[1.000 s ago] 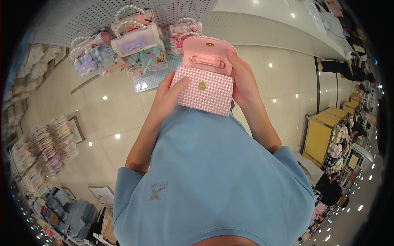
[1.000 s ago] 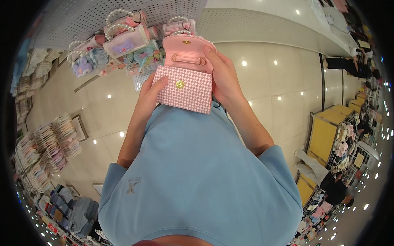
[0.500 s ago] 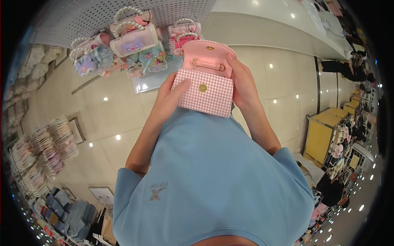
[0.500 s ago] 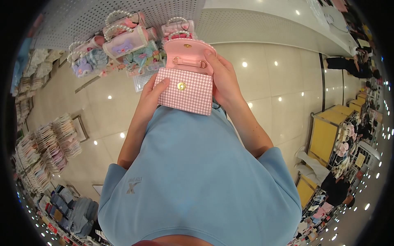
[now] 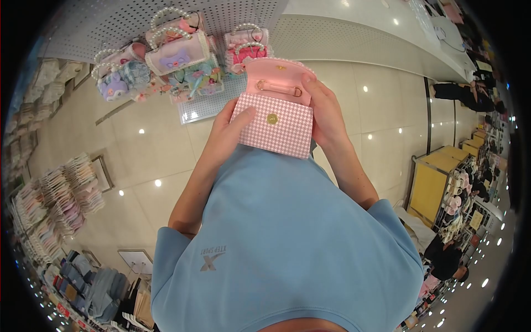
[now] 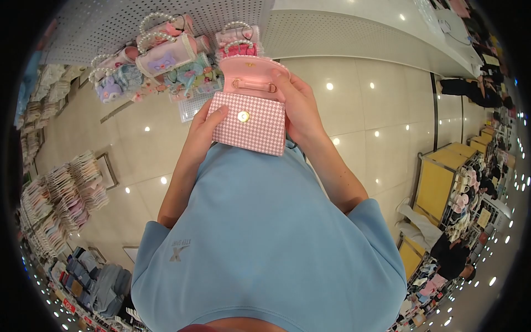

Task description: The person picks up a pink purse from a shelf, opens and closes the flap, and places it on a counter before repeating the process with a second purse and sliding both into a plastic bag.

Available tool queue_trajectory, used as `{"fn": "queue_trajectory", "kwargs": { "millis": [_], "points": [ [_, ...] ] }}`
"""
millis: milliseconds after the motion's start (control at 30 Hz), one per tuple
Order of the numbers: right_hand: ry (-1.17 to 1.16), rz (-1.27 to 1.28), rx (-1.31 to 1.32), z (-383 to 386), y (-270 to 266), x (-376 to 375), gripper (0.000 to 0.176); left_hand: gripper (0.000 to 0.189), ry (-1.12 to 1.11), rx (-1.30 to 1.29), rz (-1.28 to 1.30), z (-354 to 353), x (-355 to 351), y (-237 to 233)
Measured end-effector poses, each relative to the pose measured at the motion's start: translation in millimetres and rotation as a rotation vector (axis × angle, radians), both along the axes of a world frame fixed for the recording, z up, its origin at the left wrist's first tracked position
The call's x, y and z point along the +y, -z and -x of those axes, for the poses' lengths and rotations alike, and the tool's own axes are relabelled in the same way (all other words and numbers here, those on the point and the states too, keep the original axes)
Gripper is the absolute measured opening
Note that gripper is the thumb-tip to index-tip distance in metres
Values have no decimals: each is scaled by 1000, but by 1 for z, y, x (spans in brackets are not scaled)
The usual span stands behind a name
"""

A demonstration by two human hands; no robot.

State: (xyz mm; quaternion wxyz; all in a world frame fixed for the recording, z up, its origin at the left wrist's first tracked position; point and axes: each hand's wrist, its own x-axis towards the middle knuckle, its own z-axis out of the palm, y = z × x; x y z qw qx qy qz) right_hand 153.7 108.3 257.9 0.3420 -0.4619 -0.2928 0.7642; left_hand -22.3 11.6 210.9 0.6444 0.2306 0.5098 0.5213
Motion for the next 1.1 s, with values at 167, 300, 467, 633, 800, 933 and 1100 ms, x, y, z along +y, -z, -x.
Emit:
{"fn": "queue_trajectory", "kwargs": {
  "millis": [167,300,467,633,800,933,1100],
  "points": [
    [29,25,13,-5,-2,0,39,42,0,-25,15,-7,1,0],
    [74,43,-13,-13,-1,0,33,45,19,-47,23,-12,4,2],
    [122,-2,-54,-31,2,-7,31,46,99,-70,40,-22,13,0],
    [95,-148,-82,-52,8,-1,37,52,110,-79,78,-37,26,-16],
    [-49,-91,64,-83,0,37,48,76,167,79,-96,-59,36,-37],
    [-93,-143,63,-107,-9,63,50,80,180,127,-137,-87,54,-56],
    [-57,-168,156,-146,-16,82,45,80,138,154,-172,-131,75,-63]
  ]
}}
